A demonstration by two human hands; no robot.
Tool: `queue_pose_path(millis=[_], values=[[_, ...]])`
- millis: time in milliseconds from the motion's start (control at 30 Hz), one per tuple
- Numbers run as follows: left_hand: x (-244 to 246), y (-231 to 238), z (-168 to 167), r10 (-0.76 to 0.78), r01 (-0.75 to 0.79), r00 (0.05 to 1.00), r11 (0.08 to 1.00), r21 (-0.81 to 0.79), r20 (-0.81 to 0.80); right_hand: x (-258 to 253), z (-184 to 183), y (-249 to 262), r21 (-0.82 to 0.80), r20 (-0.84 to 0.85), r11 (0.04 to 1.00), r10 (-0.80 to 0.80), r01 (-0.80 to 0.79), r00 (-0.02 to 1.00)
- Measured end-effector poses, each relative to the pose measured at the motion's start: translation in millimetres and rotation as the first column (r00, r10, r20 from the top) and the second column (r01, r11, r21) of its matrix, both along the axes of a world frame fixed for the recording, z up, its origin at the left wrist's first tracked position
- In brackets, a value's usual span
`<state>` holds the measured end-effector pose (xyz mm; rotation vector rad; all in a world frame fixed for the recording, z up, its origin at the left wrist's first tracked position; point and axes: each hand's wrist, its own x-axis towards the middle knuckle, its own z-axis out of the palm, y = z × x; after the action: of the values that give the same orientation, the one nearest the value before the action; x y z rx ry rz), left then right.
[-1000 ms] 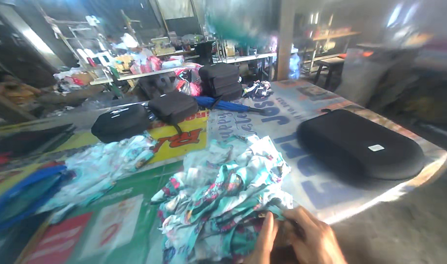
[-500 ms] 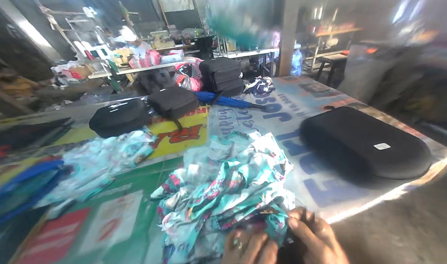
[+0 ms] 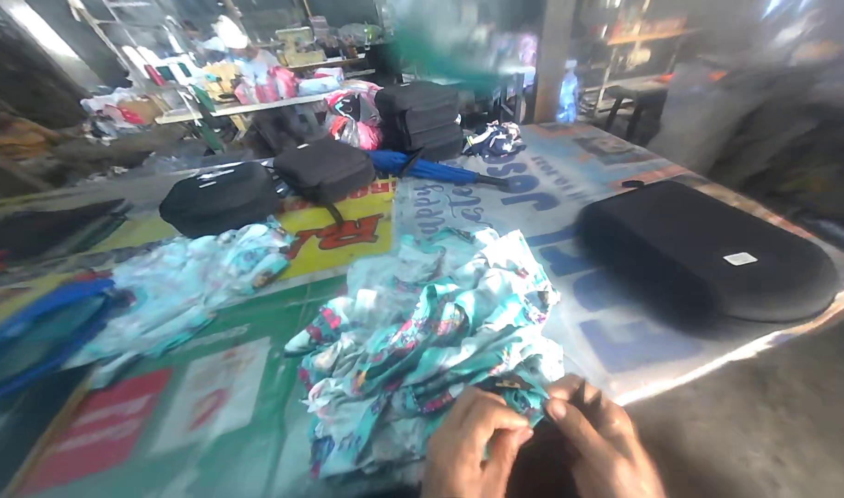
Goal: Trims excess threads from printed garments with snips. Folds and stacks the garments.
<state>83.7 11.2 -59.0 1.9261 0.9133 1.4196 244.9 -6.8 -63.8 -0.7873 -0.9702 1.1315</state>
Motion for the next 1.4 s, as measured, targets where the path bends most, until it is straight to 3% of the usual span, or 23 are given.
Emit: queue_pose_path(millis=[133,200,333,400,600,767,833,1000,1133,1267,1400], values=[[1.1,-3.5,6.0,0.086,-0.076,0.987,0.994,0.074,-0.135,4.8,3.0,3.5,0.037,-0.001,0.997,0.066,-0.066,0.998],[2.2,-5.3,6.6,0.127,-0.109,0.977,0.988,0.109,-0.174,7.5,6.9,4.9,0.023,-0.081,0.994,0.111,-0.109,0.991],[-2.6,-15.6,8.7,-0.074,0.093,0.987,0.988,0.125,-0.146,15.0,11.7,7.5,-0.048,-0.275,0.974,0.202,-0.223,0.940],[-4.1,-20.6,8.4,-0.151,0.179,0.978,0.961,0.210,-0.141,17.5,12.5,8.7,-0.084,-0.356,0.960,0.221,-0.267,0.908],[7.2,-10.7,5.2,0.231,-0.170,0.966,0.907,0.386,-0.116,15.6,13.9,9.2,-0.066,-0.376,0.965,0.210,-0.253,0.902],[16.6,-3.5,4.2,0.395,-0.250,0.896,0.828,0.503,-0.205,9.1,10.9,4.9,0.000,-0.189,0.985,0.169,-0.172,0.967],[16.5,-1.3,4.0,0.383,-0.251,0.901,0.845,0.472,-0.206,8.5,9.7,3.1,0.006,-0.133,0.987,0.160,-0.160,0.978],[12.2,-6.5,8.7,0.191,-0.178,0.979,0.969,0.170,-0.067,14.5,3.0,3.4,0.034,-0.072,0.984,0.178,-0.176,0.981],[5.1,-11.5,0.5,0.199,-0.180,0.971,0.973,0.147,-0.132,18.2,0.8,2.2,0.046,0.003,0.976,0.213,-0.213,0.977],[1.6,-28.7,-1.9,0.084,-0.063,0.988,0.985,0.162,-0.127,21.4,-3.1,2.9,0.078,0.061,0.963,0.253,-0.257,0.966],[2.1,-35.5,-10.5,0.088,-0.068,0.990,0.984,0.167,-0.114,20.7,-2.8,-0.1,0.014,0.049,0.966,0.257,-0.258,0.965]])
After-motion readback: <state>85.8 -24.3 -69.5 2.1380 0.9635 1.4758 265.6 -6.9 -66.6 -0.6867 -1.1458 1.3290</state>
